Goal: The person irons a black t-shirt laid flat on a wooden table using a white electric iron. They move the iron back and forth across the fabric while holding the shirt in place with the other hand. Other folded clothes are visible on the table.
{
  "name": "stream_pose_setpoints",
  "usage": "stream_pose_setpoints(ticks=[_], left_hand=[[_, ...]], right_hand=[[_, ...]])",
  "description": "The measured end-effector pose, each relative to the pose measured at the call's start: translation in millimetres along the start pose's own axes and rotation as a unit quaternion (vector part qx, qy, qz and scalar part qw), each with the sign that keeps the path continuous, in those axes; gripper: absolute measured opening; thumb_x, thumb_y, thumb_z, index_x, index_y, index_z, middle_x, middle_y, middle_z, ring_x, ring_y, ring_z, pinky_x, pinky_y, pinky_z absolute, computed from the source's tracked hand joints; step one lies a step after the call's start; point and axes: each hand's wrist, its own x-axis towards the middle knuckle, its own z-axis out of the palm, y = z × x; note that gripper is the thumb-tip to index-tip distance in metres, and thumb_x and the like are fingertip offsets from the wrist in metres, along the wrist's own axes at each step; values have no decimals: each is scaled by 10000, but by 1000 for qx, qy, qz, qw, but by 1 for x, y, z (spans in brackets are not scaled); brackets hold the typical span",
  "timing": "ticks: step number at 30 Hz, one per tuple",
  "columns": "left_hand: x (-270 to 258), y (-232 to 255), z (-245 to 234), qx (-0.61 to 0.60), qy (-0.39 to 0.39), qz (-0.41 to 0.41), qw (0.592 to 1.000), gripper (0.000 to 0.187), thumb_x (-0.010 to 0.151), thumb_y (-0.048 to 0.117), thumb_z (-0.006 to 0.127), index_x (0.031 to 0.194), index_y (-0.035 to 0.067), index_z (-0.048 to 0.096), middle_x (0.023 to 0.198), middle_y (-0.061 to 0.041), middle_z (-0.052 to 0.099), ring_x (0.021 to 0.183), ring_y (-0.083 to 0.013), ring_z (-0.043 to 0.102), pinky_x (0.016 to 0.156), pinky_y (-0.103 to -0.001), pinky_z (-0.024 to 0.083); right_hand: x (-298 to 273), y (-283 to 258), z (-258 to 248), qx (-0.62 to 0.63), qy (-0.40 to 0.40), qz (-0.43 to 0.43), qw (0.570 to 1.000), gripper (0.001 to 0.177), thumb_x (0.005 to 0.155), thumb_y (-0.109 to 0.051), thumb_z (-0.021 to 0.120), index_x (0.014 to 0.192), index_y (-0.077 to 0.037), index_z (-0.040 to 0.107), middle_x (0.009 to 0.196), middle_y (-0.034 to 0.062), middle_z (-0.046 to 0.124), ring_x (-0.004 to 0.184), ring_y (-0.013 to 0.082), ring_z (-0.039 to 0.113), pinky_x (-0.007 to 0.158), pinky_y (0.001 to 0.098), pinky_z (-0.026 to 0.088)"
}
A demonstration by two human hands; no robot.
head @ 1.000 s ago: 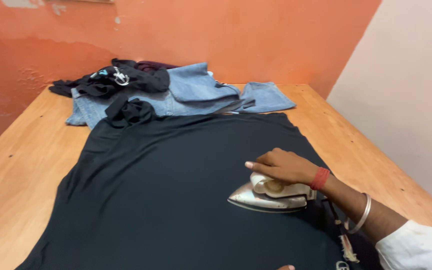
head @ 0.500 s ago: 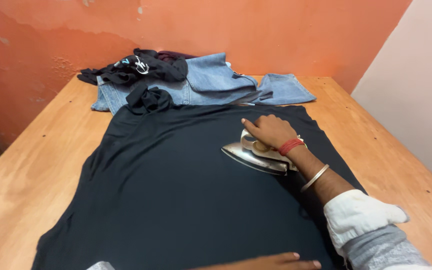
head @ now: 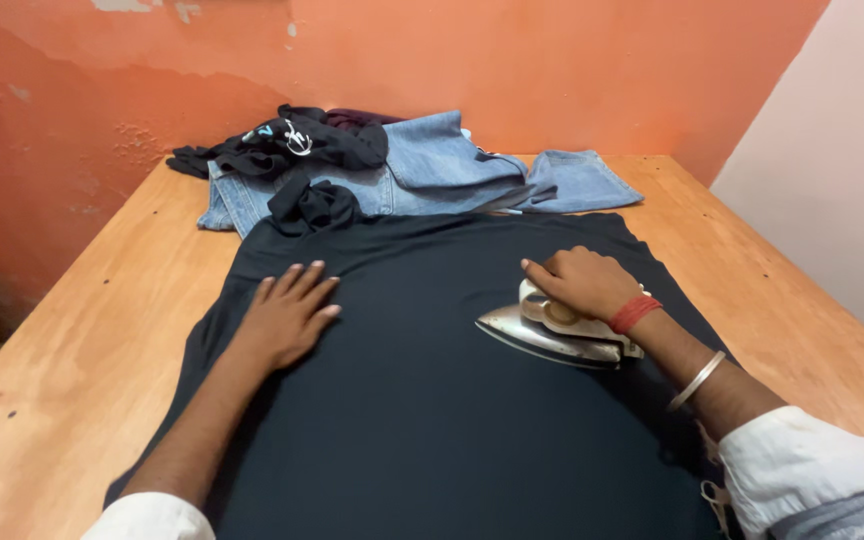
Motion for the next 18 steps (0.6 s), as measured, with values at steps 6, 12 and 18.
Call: stream_pose_setpoints(ticks=[6,12,18], left_hand=[[4,-38,15,-82,23,-74,994,633,1000,522,422,1529,174,426,1652,-78,309,1519,-314,275,1190,-551,225],[-4,-66,10,-127,44,-117,984,611,1033,526,389,1543,193,438,1659,-88,351,1524,-304,315,1213,-521,263],[-17,-81,5,-53,22,-187,981,598,1005,561,373,1543,306,435,1637,-58,344,1514,-296,291,1190,-576,228]], right_hand=[[22,-12,6,-7,47,-31,998,653,955,-608,404,825,-97,790,718,186,738,726,379,729,718,496,576],[77,-46,17,-4,62,-47,997,719,971,-614,392,783,-36,777,804,218,743,817,428,715,794,531,560],[110,-77,28,-13,96,-70,993,715,987,-615,388,833,-31,769,923,254,736,903,470,696,857,558,540]])
